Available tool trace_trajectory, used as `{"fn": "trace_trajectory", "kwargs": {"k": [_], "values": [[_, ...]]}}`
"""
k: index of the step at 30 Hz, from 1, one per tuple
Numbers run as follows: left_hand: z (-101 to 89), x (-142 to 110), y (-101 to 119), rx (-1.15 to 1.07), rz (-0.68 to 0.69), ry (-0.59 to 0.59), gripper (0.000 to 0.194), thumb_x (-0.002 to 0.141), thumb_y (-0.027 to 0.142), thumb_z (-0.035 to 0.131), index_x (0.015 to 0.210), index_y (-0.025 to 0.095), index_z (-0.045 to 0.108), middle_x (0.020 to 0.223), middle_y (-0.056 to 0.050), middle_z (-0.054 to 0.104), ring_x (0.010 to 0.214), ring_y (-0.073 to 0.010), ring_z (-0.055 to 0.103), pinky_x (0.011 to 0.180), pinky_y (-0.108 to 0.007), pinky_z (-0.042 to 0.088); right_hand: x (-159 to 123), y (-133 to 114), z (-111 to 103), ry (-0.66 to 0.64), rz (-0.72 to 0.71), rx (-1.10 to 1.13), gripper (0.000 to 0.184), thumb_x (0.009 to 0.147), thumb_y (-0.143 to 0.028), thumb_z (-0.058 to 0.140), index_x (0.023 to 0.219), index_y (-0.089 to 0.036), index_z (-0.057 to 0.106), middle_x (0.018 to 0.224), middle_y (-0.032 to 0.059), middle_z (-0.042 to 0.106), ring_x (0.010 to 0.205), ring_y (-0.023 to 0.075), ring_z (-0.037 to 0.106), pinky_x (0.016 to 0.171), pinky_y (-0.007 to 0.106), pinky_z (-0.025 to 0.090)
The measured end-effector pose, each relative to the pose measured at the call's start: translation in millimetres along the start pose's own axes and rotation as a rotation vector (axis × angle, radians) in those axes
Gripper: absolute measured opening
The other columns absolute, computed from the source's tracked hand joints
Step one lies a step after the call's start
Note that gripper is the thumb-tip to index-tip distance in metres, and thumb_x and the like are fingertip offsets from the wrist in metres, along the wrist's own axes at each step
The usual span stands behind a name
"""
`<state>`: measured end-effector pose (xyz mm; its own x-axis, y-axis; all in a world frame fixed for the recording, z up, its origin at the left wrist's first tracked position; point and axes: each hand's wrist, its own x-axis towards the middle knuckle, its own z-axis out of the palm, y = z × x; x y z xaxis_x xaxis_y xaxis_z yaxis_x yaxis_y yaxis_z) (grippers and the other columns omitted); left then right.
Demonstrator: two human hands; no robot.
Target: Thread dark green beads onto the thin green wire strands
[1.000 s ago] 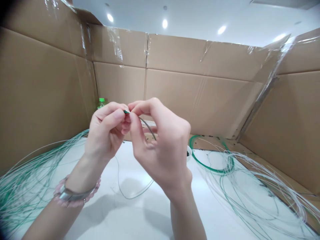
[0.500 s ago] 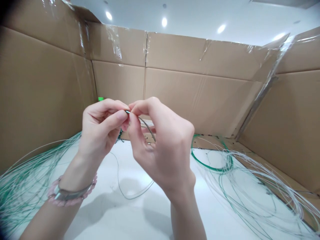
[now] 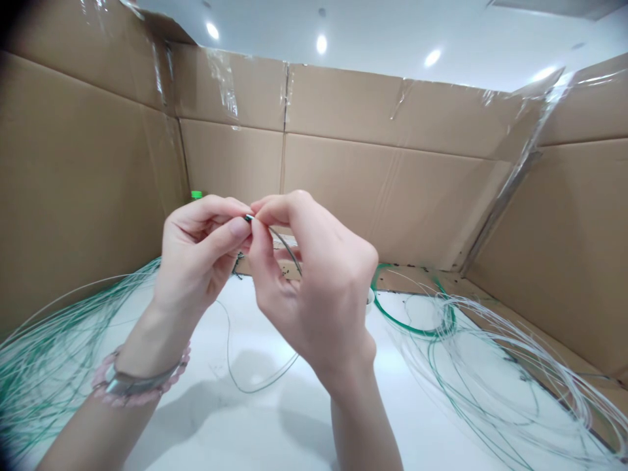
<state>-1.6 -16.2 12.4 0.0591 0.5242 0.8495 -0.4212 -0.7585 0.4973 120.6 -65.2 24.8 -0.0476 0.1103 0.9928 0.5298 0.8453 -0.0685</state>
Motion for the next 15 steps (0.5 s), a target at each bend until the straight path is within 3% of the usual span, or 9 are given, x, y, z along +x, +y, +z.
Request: {"fn": "trace_trajectory", "kwargs": {"k": [6,15], "values": [[0.6,-1.4,0.5,0.095,0.070,-0.006,0.004,0.075,0.023,0.070,0.077,0.020,0.068,0.070,0.002,0.067,0.056,-0.0056,0.060,0.051,-0.015,0.053,1.0,-0.2,-0.5,-0.025,0.035,0.049,0.015,0.079,-0.006,0.059,0.080,-0.021,0.059,0.077,-0.0016,0.067,0.074,0.0116,0.067,0.054,0.019,0.057],[-1.6,1.2,-3.6,0.079,0.071,-0.012,0.014,0.079,0.030,0.066,0.071,0.019,0.063,0.054,0.004,0.055,0.045,-0.0045,0.050,0.044,-0.017,0.045,-0.8,2.4,5.0,-0.046,0.160,0.196,0.012,0.083,-0.010,0.058,0.080,-0.022,0.058,0.078,-0.0022,0.066,0.073,0.0110,0.066,0.053,0.020,0.057]]}}
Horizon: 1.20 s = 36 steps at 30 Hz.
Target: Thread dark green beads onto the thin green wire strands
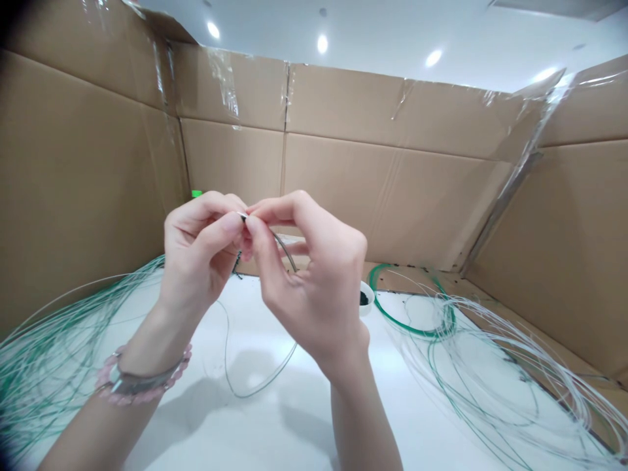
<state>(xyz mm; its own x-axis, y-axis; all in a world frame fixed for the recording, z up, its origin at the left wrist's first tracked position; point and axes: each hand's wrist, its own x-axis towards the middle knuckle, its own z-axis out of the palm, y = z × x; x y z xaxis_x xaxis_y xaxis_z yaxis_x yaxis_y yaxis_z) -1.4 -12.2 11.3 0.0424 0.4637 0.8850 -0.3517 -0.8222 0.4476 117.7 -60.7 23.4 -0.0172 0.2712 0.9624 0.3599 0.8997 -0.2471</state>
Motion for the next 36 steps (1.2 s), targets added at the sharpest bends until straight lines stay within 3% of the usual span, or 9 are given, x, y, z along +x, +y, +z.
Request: {"fn": "trace_trajectory", "kwargs": {"k": [5,10,18,29,36], "values": [[3.9,-1.0,-2.5,-0.040,0.041,0.036,0.003,0.080,0.024,0.065,0.079,0.022,0.068,0.061,0.005,0.060,0.047,-0.0032,0.052,0.046,-0.015,0.048,-1.6,0.3,3.4,0.017,0.043,0.007,0.010,0.085,-0.013,0.056,0.080,-0.022,0.057,0.085,-0.0018,0.067,0.071,0.0095,0.065,0.052,0.021,0.057],[5.3,-1.1,-6.9,-0.053,0.097,0.086,0.003,0.079,0.024,0.067,0.080,0.023,0.069,0.069,0.004,0.066,0.049,-0.0025,0.055,0.046,-0.013,0.049,0.0,-3.1,3.4,0.020,0.086,0.043,0.010,0.084,-0.012,0.057,0.079,-0.021,0.058,0.078,-0.0029,0.066,0.069,0.0089,0.066,0.053,0.019,0.058],[5.2,-0.2,-11.2,-0.053,0.166,0.093,0.006,0.080,0.026,0.065,0.077,0.021,0.068,0.065,0.005,0.064,0.048,-0.0007,0.054,0.045,-0.010,0.047,2.8,-8.4,0.9,-0.023,0.203,0.074,0.007,0.083,-0.013,0.057,0.077,-0.017,0.059,0.072,-0.0026,0.064,0.071,0.0104,0.066,0.052,0.020,0.058],[6.9,-2.0,-5.0,0.143,0.154,0.150,0.017,0.080,0.035,0.064,0.074,0.019,0.063,0.063,0.003,0.064,0.047,-0.0042,0.055,0.045,-0.016,0.048,3.1,-9.4,-0.1,-0.004,0.168,0.065,0.012,0.080,-0.010,0.060,0.076,-0.022,0.060,0.075,-0.0022,0.068,0.071,0.0128,0.069,0.055,0.022,0.061],[5.6,-1.4,-3.0,0.254,0.239,0.165,0.010,0.078,0.026,0.067,0.072,0.019,0.066,0.062,0.003,0.064,0.051,-0.0048,0.058,0.047,-0.015,0.049,-0.8,-5.2,3.2,0.043,0.134,0.038,0.005,0.080,-0.013,0.062,0.079,-0.017,0.063,0.081,0.0012,0.070,0.073,0.0131,0.068,0.056,0.022,0.060]]}}
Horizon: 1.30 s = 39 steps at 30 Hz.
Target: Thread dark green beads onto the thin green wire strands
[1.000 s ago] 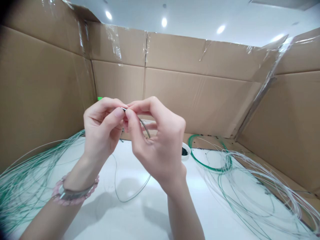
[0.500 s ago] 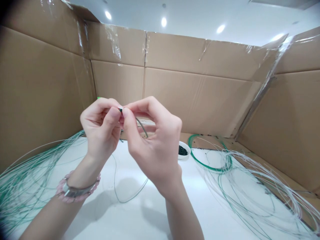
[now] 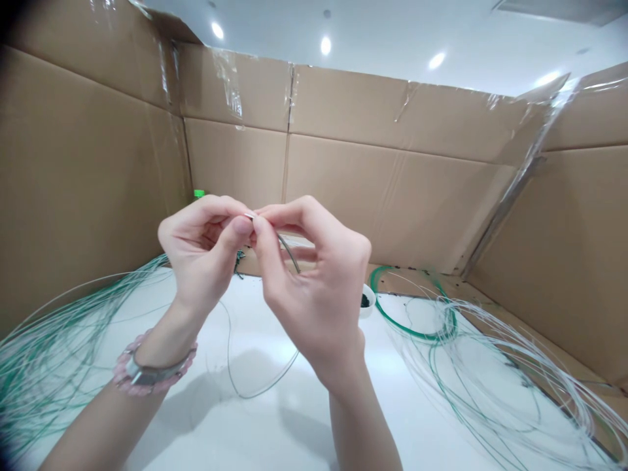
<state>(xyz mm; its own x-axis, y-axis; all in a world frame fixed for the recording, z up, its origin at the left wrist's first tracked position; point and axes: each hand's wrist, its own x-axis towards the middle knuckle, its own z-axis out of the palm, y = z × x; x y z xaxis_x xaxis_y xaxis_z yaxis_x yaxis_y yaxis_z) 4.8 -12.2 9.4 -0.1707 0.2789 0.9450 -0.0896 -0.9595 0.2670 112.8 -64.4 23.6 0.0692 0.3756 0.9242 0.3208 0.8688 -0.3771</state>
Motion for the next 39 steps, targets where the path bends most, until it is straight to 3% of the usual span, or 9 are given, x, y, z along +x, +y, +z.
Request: {"fn": "trace_trajectory", "kwargs": {"k": [16,20,26,30,36,39], "values": [[-1.7,1.0,0.2,-0.009,-0.038,-0.044,0.010,0.078,0.025,0.067,0.072,0.018,0.067,0.055,0.003,0.063,0.049,-0.0063,0.059,0.047,-0.015,0.051,3.1,-3.0,-7.4,-0.055,-0.011,-0.054,0.015,0.077,-0.008,0.060,0.072,-0.022,0.060,0.074,-0.0012,0.069,0.068,0.0139,0.069,0.054,0.022,0.061],[-6.3,1.2,-1.8,0.048,0.022,-0.101,0.009,0.074,0.028,0.071,0.075,0.019,0.068,0.061,0.002,0.066,0.052,-0.0078,0.062,0.048,-0.016,0.054,1.8,0.2,-11.4,-0.084,-0.066,-0.139,0.015,0.079,-0.009,0.059,0.077,-0.023,0.061,0.073,-0.0022,0.066,0.068,0.0126,0.066,0.056,0.021,0.060],[-12.7,2.3,-1.6,0.074,0.100,-0.193,0.008,0.073,0.018,0.071,0.081,0.019,0.071,0.069,0.002,0.069,0.059,-0.0079,0.065,0.055,-0.015,0.056,1.7,3.0,-18.9,-0.118,-0.108,-0.196,0.014,0.078,-0.007,0.061,0.079,-0.021,0.064,0.071,-0.0036,0.067,0.064,0.0096,0.064,0.060,0.019,0.060],[-11.3,1.3,0.0,0.108,0.032,-0.176,0.007,0.078,0.024,0.066,0.078,0.019,0.071,0.065,0.001,0.069,0.056,-0.0096,0.065,0.053,-0.019,0.056,1.9,5.8,-17.8,-0.123,-0.037,-0.082,0.013,0.081,-0.009,0.060,0.076,-0.020,0.065,0.071,-0.0039,0.068,0.066,0.0098,0.066,0.061,0.020,0.061],[-8.7,-0.3,0.9,0.221,0.162,-0.123,0.005,0.079,0.024,0.066,0.075,0.020,0.068,0.065,0.002,0.069,0.055,-0.0084,0.063,0.051,-0.018,0.052,3.1,8.7,-14.9,-0.129,0.018,-0.063,0.008,0.078,-0.013,0.061,0.078,-0.021,0.064,0.073,-0.0028,0.068,0.070,0.0122,0.068,0.058,0.020,0.060],[-9.0,0.8,-1.0,0.258,0.161,-0.135,0.006,0.080,0.021,0.063,0.075,0.020,0.066,0.064,0.002,0.067,0.053,-0.0074,0.060,0.052,-0.019,0.051,5.5,10.0,-32.8,-0.297,0.093,-0.221,0.008,0.073,-0.014,0.063,0.069,-0.020,0.062,0.067,-0.0029,0.066,0.063,0.0118,0.065,0.052,0.019,0.057]]}}
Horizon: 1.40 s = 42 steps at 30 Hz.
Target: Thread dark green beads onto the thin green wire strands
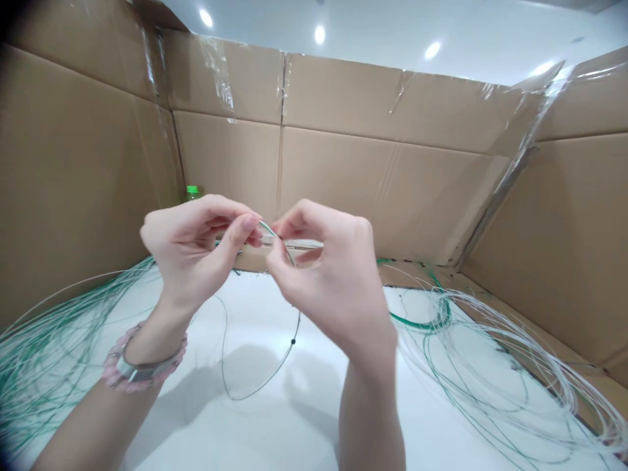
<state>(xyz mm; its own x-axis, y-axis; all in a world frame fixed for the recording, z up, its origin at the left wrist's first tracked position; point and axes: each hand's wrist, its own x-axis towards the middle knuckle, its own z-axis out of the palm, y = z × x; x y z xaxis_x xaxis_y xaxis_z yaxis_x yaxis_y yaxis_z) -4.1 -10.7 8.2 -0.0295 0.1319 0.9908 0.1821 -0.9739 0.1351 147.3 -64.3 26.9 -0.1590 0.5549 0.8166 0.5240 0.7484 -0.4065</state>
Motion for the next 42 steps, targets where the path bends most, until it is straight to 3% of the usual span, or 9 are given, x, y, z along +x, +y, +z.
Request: {"fn": "trace_trajectory", "kwargs": {"k": [4,9,15,18,20,22,25,29,42], "values": [[0.9,0.0,-5.8,-0.011,-0.038,-0.059,0.008,0.080,0.021,0.063,0.073,0.018,0.065,0.058,0.003,0.062,0.051,-0.0069,0.057,0.052,-0.018,0.050,-3.0,7.3,-23.6,-0.440,0.057,-0.217,0.006,0.071,-0.017,0.065,0.072,-0.023,0.066,0.066,-0.0032,0.067,0.062,0.0140,0.064,0.057,0.026,0.057],[6.6,-4.6,-7.3,-0.087,-0.063,-0.122,0.003,0.078,0.022,0.066,0.076,0.019,0.066,0.065,0.003,0.066,0.054,-0.0070,0.060,0.054,-0.017,0.050,5.7,6.4,-7.5,-0.069,0.067,0.036,0.006,0.076,-0.017,0.063,0.076,-0.020,0.068,0.073,-0.0005,0.070,0.070,0.0141,0.069,0.062,0.022,0.059],[10.3,-4.3,-25.1,-0.257,-0.272,-0.157,0.022,0.084,0.036,0.058,0.076,0.016,0.066,0.065,-0.001,0.067,0.055,-0.0078,0.061,0.054,-0.018,0.050,12.5,10.8,9.4,0.056,-0.001,0.155,0.017,0.075,-0.008,0.062,0.065,-0.020,0.067,0.062,-0.0023,0.068,0.056,0.0115,0.065,0.053,0.020,0.056],[12.2,-16.3,-58.4,-0.154,-0.449,-0.576,0.032,0.087,0.040,0.049,0.080,0.014,0.065,0.071,-0.003,0.067,0.062,-0.0089,0.060,0.059,-0.020,0.048,11.9,11.9,7.9,0.141,0.001,0.213,0.013,0.075,-0.008,0.064,0.070,-0.019,0.068,0.063,-0.0017,0.069,0.057,0.0120,0.066,0.053,0.021,0.056],[16.0,-35.5,-84.6,0.128,-0.515,-1.093,0.024,0.085,0.033,0.050,0.083,0.015,0.066,0.077,-0.002,0.067,0.068,-0.0089,0.059,0.061,-0.019,0.045,11.3,10.7,7.1,0.174,0.023,0.215,0.011,0.075,-0.008,0.065,0.071,-0.019,0.067,0.062,-0.0017,0.069,0.057,0.0128,0.066,0.053,0.021,0.056],[22.1,-61.0,-107.3,0.235,-0.559,-1.262,0.009,0.071,0.021,0.064,0.074,0.013,0.068,0.069,-0.003,0.066,0.060,-0.0099,0.056,0.056,-0.021,0.041,10.9,8.6,6.9,0.185,0.023,0.219,0.012,0.075,-0.009,0.066,0.070,-0.019,0.067,0.061,-0.0022,0.068,0.057,0.0129,0.067,0.053,0.021,0.056],[32.0,-99.2,-126.0,0.348,-0.599,-1.341,0.009,0.064,0.017,0.069,0.073,0.014,0.068,0.074,-0.004,0.066,0.060,-0.0104,0.054,0.057,-0.023,0.041,10.9,5.1,6.4,0.174,-0.001,0.226,0.012,0.077,-0.012,0.067,0.068,-0.021,0.067,0.060,-0.0032,0.068,0.056,0.0119,0.067,0.054,0.021,0.057],[40.0,-130.0,-129.8,0.434,-0.607,-1.378,0.020,0.081,0.030,0.061,0.091,0.013,0.062,0.091,-0.005,0.063,0.077,-0.0133,0.059,0.070,-0.030,0.050,11.2,3.3,5.7,0.150,-0.019,0.235,0.013,0.076,-0.013,0.068,0.066,-0.021,0.067,0.061,-0.0042,0.069,0.056,0.0108,0.067,0.053,0.019,0.057],[47.1,-144.4,-132.2,0.373,-0.566,-1.428,0.030,0.089,0.034,0.053,0.109,0.013,0.057,0.106,-0.008,0.060,0.093,-0.0172,0.060,0.081,-0.038,0.052,10.9,6.2,5.9,0.064,0.000,0.231,0.013,0.076,-0.013,0.067,0.066,-0.020,0.067,0.060,-0.0037,0.066,0.055,0.0098,0.065,0.051,0.017,0.057]]}}
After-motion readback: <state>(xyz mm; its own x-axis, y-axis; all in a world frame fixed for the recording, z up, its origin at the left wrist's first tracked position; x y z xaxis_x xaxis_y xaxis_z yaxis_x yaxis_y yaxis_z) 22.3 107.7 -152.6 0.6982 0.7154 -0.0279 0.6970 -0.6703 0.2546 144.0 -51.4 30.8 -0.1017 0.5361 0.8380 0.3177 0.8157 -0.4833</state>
